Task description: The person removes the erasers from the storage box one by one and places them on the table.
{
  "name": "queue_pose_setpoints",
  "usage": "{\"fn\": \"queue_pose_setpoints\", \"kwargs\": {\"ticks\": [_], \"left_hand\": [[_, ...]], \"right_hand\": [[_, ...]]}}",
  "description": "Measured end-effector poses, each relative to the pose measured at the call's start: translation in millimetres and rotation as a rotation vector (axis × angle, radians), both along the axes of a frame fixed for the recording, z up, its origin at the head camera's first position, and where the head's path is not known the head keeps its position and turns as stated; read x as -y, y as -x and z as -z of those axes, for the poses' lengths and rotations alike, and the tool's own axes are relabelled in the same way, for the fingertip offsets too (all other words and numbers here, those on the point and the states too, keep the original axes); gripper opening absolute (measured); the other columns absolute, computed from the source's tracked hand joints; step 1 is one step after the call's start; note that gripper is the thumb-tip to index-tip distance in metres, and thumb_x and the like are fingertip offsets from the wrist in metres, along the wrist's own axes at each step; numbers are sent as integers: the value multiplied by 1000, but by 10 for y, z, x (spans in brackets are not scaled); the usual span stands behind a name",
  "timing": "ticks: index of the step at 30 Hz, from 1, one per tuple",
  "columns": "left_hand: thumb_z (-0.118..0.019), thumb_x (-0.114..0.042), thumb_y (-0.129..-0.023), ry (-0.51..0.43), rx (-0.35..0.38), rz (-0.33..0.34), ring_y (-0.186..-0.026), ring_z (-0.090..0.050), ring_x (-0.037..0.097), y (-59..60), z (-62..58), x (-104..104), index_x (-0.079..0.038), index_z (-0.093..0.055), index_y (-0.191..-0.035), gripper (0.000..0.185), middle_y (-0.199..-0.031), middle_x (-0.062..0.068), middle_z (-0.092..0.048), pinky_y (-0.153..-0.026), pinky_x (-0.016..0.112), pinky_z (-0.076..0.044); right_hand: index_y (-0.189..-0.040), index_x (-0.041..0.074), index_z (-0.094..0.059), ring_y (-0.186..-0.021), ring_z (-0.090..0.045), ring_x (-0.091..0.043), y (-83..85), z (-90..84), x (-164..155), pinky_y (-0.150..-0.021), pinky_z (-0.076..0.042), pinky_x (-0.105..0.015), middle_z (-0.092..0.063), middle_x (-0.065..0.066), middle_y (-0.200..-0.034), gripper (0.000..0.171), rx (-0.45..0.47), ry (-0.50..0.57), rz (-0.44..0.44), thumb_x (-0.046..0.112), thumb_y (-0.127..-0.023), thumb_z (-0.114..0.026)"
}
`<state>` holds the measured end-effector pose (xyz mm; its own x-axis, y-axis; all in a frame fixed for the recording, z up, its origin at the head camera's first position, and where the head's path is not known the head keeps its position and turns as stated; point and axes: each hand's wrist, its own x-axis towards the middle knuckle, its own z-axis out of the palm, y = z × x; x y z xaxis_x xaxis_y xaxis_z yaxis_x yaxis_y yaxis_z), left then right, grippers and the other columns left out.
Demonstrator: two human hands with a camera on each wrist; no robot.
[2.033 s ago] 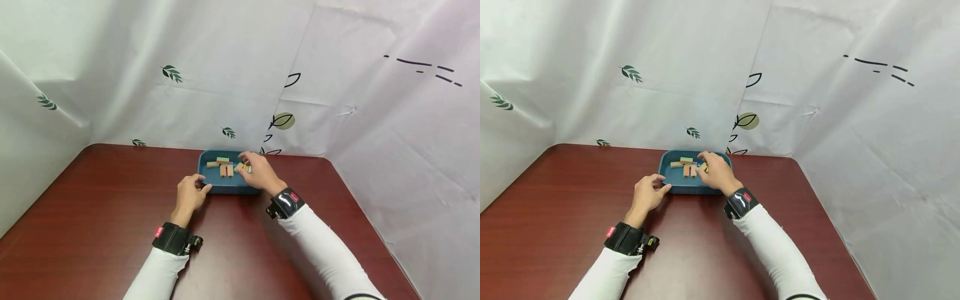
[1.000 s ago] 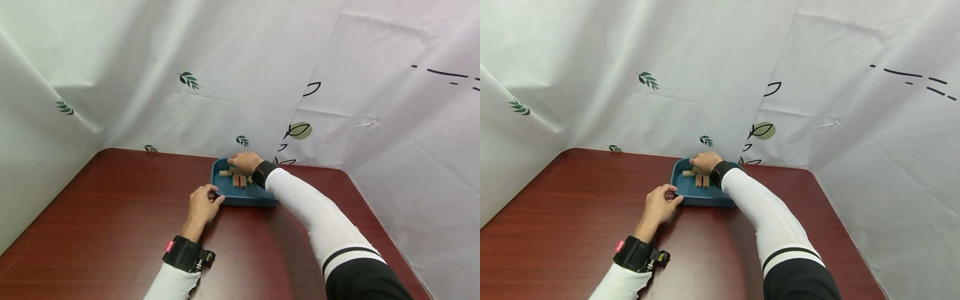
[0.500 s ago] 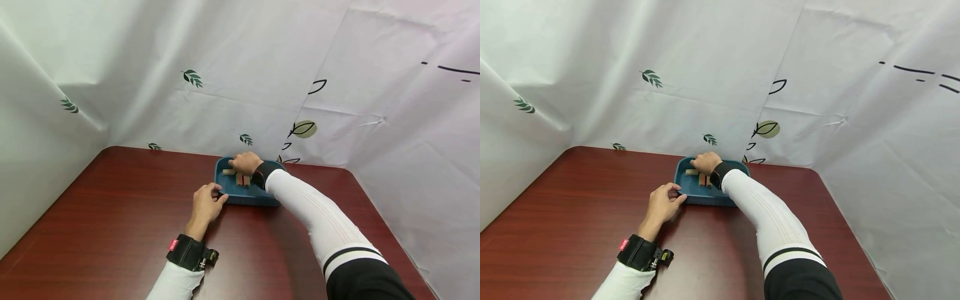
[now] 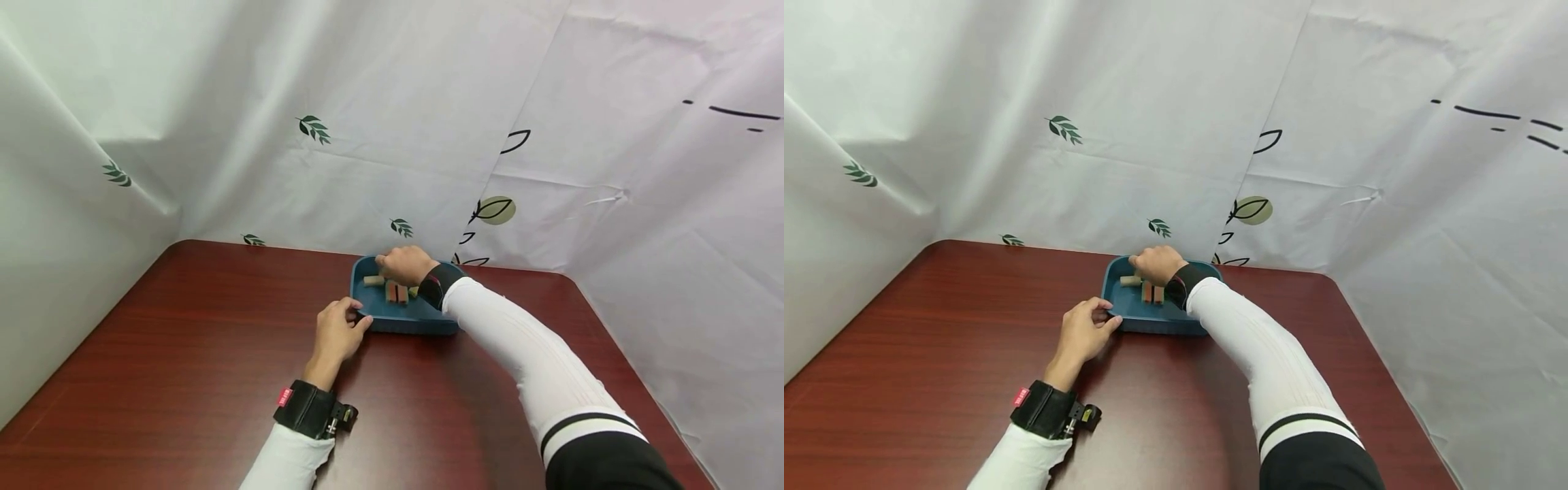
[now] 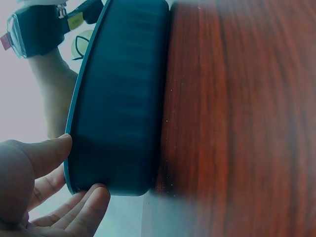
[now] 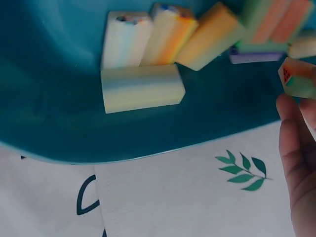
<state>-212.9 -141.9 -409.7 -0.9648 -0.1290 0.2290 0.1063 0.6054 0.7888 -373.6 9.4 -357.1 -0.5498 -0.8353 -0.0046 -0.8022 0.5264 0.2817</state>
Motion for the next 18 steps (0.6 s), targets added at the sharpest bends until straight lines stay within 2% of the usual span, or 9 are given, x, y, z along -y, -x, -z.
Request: {"fn": "queue_pose_setpoints", "kwargs": {"ticks": [8,13,15,18], "left_hand": [[-73,-18,-89,14,3,4,-96,-63,30,-20,4,-5,-3,-66,-111,28,-105,15,-62,-83,43,-52],[-73,-19,-89,23,12,-1,-96,-61,30,-5,-5,-17,-4,-66,-111,28,-104,14,-62,-82,44,-51],[-73,-19,-89,28,11,-4,-95,-61,30,10,-21,-11,-4,-66,-111,28,-103,14,-62,-82,44,-50],[-73,-19,-88,27,4,-6,-95,-61,30,25,-16,-8,-3,-66,-111,29,-103,15,-62,-83,44,-50]], "right_hand": [[-110,7,-65,-74,-65,-16,-213,-164,-153,-66,-54,-31,-68,-5,-93,18,144,204,-1,20,-97,-61],[-110,5,-63,-69,-62,-14,-399,-296,-282,-64,-51,-28,-66,-5,-88,17,239,320,-22,17,-98,-59],[-110,4,-62,-71,-62,-14,-482,-337,-326,-65,-51,-29,-66,-5,-87,17,262,368,-30,14,-97,-61],[-111,1,-61,-73,-64,-15,-621,-337,-391,-67,-53,-29,-66,-5,-87,19,293,431,-40,11,-95,-64]]}}
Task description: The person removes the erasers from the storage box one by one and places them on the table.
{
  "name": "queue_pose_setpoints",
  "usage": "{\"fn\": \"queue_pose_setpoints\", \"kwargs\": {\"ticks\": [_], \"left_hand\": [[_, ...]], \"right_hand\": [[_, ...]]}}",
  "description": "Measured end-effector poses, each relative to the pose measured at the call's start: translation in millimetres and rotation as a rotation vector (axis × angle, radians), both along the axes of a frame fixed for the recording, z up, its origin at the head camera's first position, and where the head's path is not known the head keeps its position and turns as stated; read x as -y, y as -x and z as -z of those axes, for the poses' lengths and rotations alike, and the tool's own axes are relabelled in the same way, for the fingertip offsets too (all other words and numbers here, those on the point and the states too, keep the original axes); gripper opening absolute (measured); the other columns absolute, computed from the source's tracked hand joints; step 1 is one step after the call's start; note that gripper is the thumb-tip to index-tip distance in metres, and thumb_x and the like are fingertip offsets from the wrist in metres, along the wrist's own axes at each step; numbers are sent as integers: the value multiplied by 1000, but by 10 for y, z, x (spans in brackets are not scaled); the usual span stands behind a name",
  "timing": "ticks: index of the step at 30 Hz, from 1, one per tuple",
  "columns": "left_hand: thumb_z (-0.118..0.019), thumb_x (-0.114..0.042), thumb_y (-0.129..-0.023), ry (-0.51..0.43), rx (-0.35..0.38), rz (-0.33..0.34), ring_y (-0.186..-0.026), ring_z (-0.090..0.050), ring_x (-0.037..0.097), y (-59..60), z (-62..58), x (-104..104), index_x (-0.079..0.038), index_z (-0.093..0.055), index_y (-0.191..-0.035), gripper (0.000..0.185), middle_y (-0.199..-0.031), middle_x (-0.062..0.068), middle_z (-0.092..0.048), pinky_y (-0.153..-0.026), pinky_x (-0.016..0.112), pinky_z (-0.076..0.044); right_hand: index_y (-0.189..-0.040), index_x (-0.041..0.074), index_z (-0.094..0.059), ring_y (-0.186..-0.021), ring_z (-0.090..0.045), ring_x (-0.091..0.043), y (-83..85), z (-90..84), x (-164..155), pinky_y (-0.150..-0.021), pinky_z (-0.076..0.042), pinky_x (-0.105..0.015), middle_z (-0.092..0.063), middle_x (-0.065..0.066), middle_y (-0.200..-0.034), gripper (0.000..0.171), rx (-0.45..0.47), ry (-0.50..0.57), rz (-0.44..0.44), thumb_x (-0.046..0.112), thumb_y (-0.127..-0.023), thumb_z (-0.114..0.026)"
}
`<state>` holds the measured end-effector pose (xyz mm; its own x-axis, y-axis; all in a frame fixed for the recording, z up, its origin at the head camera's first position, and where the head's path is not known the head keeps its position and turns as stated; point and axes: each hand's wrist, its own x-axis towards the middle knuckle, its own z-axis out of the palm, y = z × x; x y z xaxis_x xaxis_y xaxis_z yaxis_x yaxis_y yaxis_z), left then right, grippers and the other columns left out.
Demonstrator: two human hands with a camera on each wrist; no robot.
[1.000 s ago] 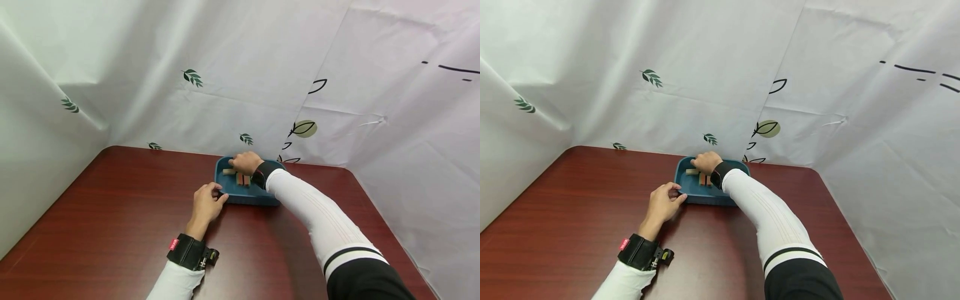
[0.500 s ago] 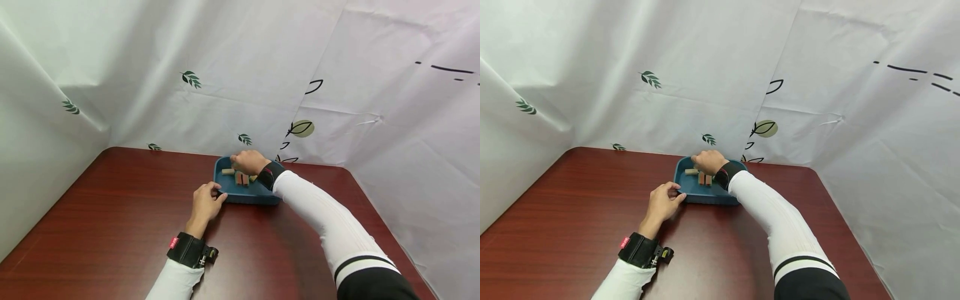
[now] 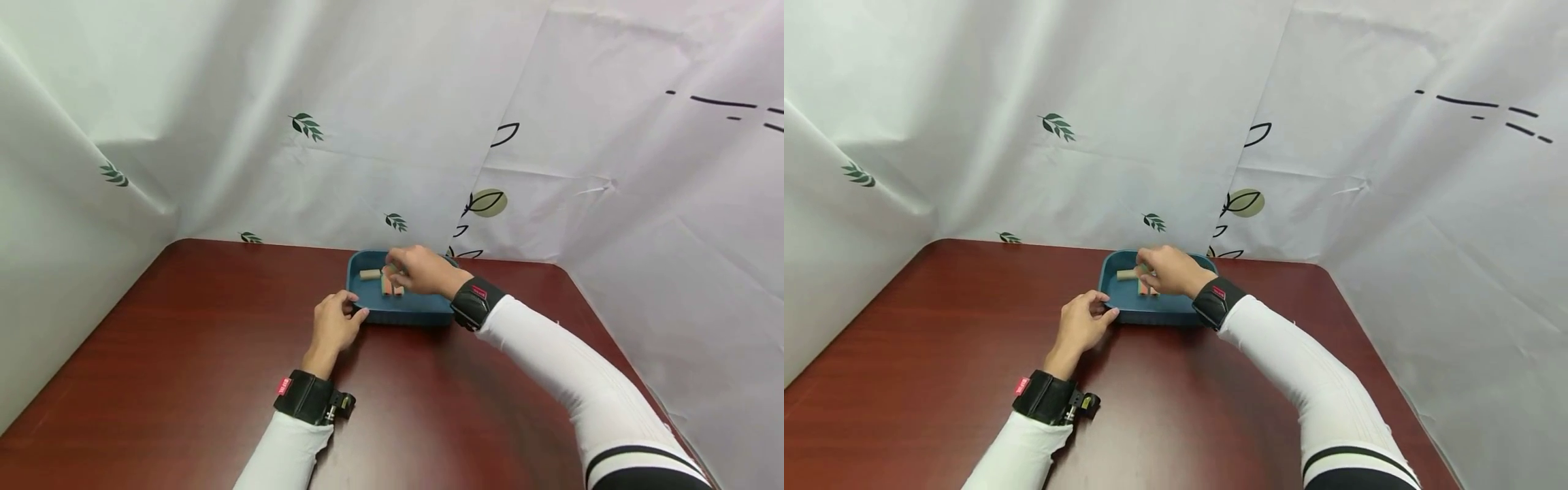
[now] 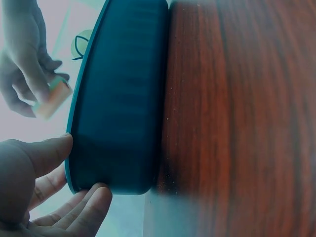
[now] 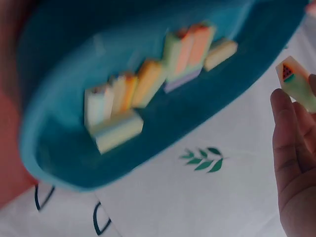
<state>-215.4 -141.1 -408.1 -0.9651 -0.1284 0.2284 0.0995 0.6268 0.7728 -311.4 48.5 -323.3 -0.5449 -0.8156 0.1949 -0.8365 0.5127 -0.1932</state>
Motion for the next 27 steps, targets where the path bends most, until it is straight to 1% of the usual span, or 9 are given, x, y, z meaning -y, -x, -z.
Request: {"fn": "queue_pose_setpoints", "kwargs": {"ticks": [3,8,12,17,20,22,24,27], "left_hand": [[-73,-19,-88,1,-11,4,-94,-61,31,26,-5,-1,-2,-66,-111,29,-103,16,-62,-84,45,-50],[-73,-19,-89,12,0,6,-94,-59,31,42,-14,-2,-2,-66,-111,29,-101,16,-61,-85,45,-49],[-73,-19,-89,22,1,14,-95,-59,32,44,-13,-5,-2,-65,-111,29,-101,17,-61,-86,46,-47],[-73,-19,-89,31,-8,11,-96,-59,33,70,-8,15,-1,-65,-111,29,-103,19,-61,-87,46,-46],[-71,-20,-90,45,-4,8,-97,-58,32,87,-10,25,-2,-64,-113,30,-103,18,-61,-87,46,-46],[-70,-21,-91,53,6,8,-97,-57,32,97,-4,22,-4,-64,-114,30,-102,16,-61,-87,46,-45],[-70,-22,-91,58,13,9,-97,-57,32,102,2,16,-4,-64,-114,30,-102,16,-61,-87,46,-45],[-70,-21,-91,52,21,12,-97,-57,31,101,13,3,-4,-64,-114,29,-102,16,-61,-87,46,-45]], "right_hand": [[-113,-1,-60,-72,-66,-13,-135,22,-58,-68,-54,-28,-66,-6,-88,23,32,48,-1,10,-93,-66],[-111,2,-60,-71,-67,-10,-348,118,-119,-67,-54,-25,-68,-6,-89,22,96,94,31,12,-93,-66],[-109,4,-58,-71,-66,-10,-510,213,-140,-67,-54,-24,-67,-5,-88,20,173,139,66,11,-93,-67],[-108,4,-58,-71,-63,-9,-653,340,-100,-66,-52,-23,-65,-1,-84,19,277,194,90,12,-93,-67],[-107,4,-58,-71,-62,-8,-715,411,-55,-66,-52,-23,-64,-1,-83,19,359,217,113,11,-92,-67],[-105,4,-58,-69,-62,-8,-750,465,-29,-64,-52,-24,-64,0,-82,18,426,221,142,11,-92,-68],[-105,4,-58,-67,-63,-10,-782,519,-9,-63,-52,-25,-64,0,-81,17,517,222,181,11,-92,-67],[-105,3,-57,-64,-66,-16,-826,596,15,-62,-54,-28,-64,-3,-79,16,669,240,241,8,-92,-65]]}}
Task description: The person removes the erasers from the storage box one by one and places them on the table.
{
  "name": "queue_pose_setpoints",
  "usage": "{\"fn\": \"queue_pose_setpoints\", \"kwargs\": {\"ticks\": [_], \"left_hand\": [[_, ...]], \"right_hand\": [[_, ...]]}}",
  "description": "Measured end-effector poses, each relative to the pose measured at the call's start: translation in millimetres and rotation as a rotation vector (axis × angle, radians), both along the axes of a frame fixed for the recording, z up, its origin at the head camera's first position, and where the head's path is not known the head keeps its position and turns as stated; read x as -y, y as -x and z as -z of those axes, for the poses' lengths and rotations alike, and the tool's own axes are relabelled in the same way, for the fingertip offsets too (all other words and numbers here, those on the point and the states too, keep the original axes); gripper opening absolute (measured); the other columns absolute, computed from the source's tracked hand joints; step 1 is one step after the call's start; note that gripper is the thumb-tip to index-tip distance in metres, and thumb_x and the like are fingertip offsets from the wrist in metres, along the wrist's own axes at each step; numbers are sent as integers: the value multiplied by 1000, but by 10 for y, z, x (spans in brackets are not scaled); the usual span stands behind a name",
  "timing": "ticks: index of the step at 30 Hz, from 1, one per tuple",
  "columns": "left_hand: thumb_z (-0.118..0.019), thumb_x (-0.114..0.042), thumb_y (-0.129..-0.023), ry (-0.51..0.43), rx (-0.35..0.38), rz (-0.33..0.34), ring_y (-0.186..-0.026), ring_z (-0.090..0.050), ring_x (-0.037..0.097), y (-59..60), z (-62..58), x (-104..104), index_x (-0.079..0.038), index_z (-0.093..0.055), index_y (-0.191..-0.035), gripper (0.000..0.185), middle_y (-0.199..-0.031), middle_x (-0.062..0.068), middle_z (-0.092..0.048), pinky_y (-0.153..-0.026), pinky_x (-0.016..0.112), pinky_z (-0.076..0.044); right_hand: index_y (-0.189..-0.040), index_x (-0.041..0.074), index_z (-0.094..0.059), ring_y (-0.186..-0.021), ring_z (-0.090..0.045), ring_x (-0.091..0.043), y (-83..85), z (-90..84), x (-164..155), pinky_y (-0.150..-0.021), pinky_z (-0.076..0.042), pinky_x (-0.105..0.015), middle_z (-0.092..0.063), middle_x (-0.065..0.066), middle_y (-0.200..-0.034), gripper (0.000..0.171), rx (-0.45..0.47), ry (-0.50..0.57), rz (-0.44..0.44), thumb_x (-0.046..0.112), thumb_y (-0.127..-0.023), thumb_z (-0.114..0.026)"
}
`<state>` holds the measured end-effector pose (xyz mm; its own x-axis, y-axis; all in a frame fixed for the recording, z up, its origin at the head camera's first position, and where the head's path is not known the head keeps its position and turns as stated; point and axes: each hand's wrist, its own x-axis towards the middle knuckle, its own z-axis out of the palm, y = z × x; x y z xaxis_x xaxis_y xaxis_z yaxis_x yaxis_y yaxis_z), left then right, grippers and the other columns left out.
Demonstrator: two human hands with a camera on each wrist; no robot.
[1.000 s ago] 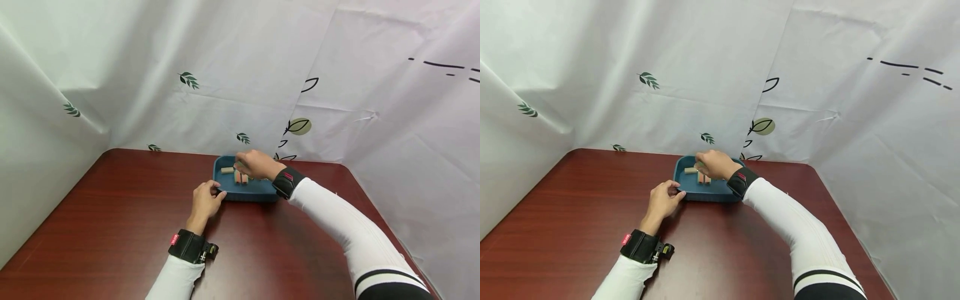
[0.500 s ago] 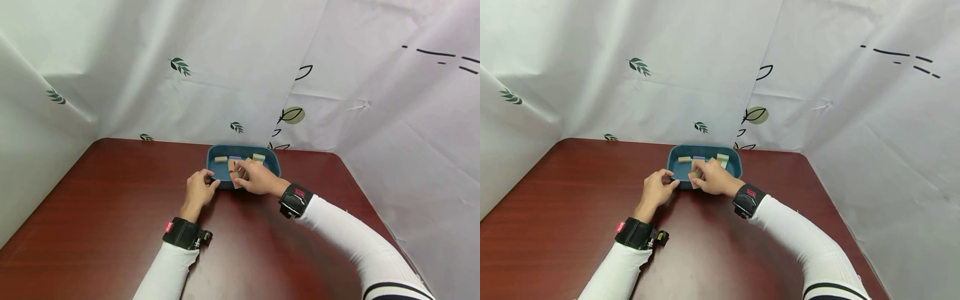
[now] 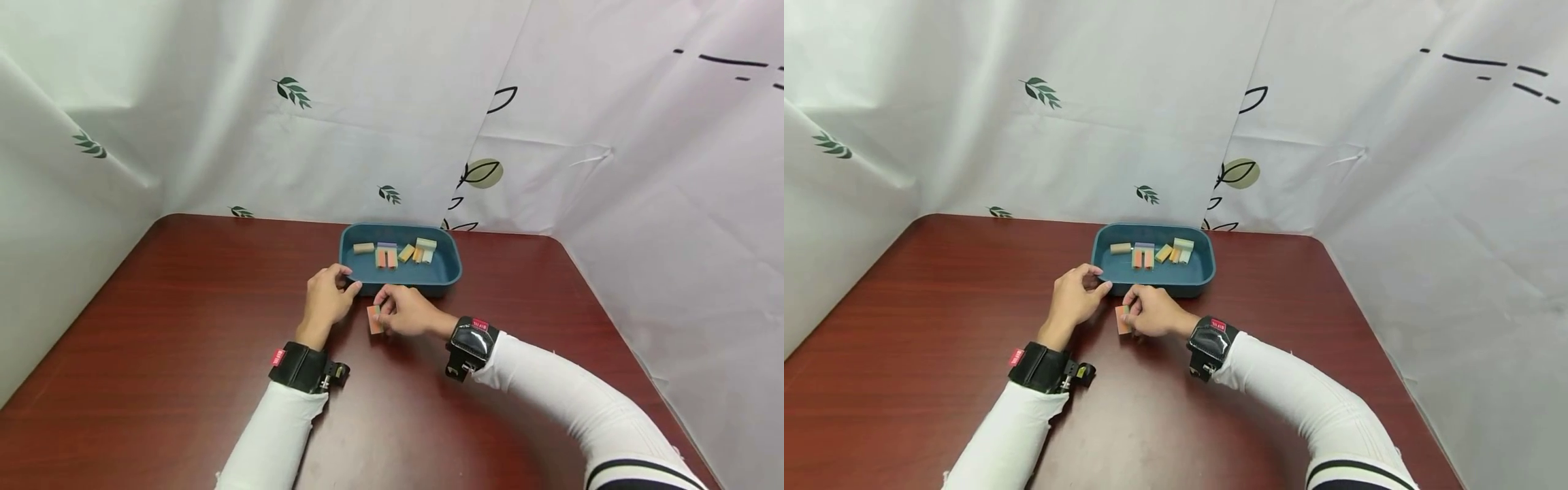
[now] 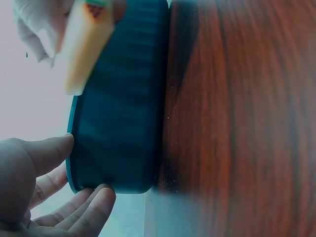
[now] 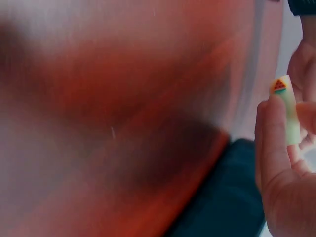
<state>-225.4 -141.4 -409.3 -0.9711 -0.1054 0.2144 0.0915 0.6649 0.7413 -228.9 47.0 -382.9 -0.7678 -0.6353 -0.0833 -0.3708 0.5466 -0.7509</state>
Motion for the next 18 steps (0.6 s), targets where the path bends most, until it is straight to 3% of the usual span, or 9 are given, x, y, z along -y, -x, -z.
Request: {"fn": "queue_pose_setpoints", "kwargs": {"ticks": [4,18], "left_hand": [[-70,-21,-91,-14,11,-4,-98,-57,31,3,-12,-9,-5,-64,-114,28,-104,16,-62,-88,45,-45],[-69,-22,-92,-24,34,-6,-101,-59,31,-4,-21,-19,-5,-64,-116,31,-108,16,-62,-87,44,-47]], "right_hand": [[-103,1,-57,-64,-67,-20,-28,51,30,-62,-55,-30,-62,-7,-80,15,123,21,55,5,-91,-66],[-97,-1,-59,-62,-65,-16,-107,202,132,-61,-56,-30,-61,-9,-80,14,287,22,157,1,-88,-69]]}}
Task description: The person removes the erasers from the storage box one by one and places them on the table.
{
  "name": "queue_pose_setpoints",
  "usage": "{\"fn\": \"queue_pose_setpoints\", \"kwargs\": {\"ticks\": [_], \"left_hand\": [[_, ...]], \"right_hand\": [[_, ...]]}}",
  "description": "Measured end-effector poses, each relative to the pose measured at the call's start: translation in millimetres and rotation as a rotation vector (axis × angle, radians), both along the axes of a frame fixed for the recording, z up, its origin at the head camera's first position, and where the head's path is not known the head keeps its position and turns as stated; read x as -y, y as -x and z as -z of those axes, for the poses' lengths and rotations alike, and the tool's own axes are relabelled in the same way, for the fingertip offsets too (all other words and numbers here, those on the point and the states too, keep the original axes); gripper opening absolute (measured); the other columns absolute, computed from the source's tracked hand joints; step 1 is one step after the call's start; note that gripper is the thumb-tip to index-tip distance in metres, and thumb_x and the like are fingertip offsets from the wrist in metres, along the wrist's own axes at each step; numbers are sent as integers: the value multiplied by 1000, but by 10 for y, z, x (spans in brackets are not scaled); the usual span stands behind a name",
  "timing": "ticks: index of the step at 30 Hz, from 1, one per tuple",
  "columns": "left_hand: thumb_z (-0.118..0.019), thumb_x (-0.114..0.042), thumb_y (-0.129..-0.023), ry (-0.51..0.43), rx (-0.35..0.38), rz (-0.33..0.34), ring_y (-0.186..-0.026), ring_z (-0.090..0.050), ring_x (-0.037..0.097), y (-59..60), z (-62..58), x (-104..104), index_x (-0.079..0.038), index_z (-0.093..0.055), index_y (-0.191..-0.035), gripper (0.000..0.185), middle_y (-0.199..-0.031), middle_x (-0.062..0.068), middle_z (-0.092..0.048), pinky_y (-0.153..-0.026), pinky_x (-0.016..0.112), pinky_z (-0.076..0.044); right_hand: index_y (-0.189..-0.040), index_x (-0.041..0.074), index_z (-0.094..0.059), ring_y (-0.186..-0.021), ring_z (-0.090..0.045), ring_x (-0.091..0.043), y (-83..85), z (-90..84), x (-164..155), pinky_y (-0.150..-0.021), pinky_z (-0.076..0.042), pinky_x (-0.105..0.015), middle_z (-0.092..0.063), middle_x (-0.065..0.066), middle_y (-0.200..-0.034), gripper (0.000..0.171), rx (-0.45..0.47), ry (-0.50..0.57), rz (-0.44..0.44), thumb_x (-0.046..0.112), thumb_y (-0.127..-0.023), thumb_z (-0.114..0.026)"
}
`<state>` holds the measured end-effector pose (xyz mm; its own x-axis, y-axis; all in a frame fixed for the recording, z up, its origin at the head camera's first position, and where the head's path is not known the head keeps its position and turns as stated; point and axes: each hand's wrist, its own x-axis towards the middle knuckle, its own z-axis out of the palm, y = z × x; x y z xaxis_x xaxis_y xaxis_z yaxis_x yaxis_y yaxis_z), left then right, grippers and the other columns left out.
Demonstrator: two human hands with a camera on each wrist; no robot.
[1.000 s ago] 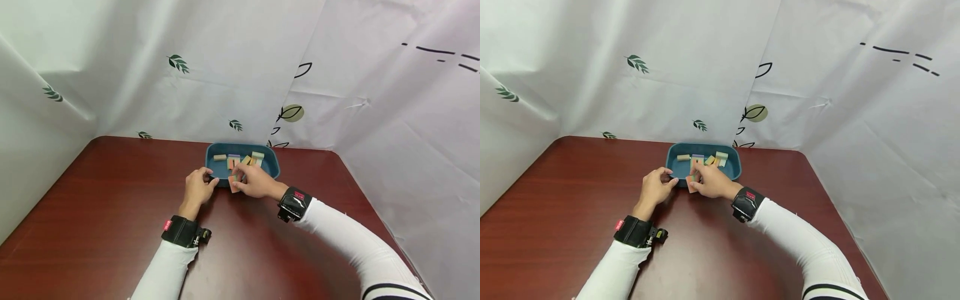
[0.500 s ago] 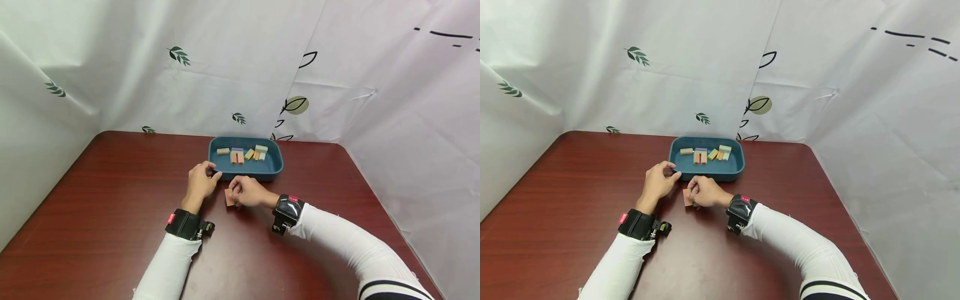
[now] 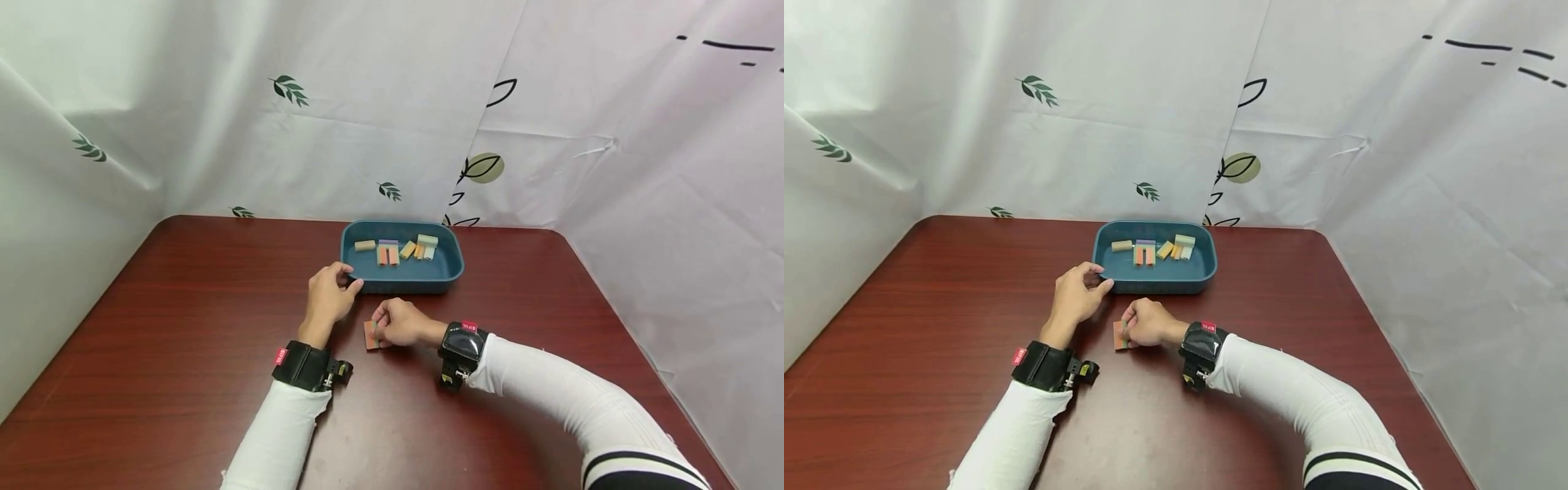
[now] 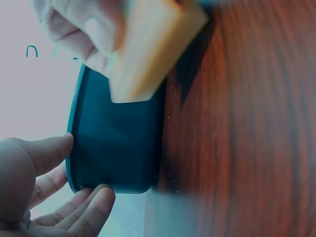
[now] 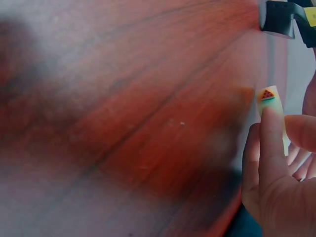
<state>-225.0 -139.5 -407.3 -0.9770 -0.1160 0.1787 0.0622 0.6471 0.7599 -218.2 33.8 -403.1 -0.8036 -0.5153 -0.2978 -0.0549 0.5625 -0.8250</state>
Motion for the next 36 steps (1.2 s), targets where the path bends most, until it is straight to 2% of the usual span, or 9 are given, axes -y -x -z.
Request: {"fn": "queue_pose_setpoints", "kwargs": {"ticks": [7,12,29,36], "left_hand": [[-69,-22,-92,-7,5,6,-102,-59,31,3,3,0,-4,-64,-117,31,-109,17,-61,-87,44,-47],[-69,-22,-92,-8,-3,5,-101,-58,31,4,-14,-4,-4,-64,-116,31,-108,16,-61,-88,44,-47],[-69,-22,-92,-28,5,17,-100,-64,29,-20,18,1,-2,-64,-117,32,-109,17,-61,-88,42,-50],[-69,-22,-92,-25,-4,14,-99,-65,29,-13,11,4,-3,-64,-115,31,-108,17,-61,-87,41,-51]], "right_hand": [[-95,-1,-61,-62,-65,-14,-21,26,4,-60,-55,-27,-62,-7,-76,10,-28,-22,11,2,-88,-68],[-93,1,-62,-61,-65,-12,-19,15,0,-58,-52,-25,-62,-4,-74,10,-83,-68,-13,5,-89,-70],[-91,4,-61,-61,-60,-11,-42,30,-2,-57,-44,-22,-62,-1,-68,13,-141,-113,-62,11,-89,-71],[-92,5,-62,-64,-55,-10,-27,6,-2,-57,-44,-23,-60,0,-72,12,-175,-143,-77,13,-89,-72]]}}
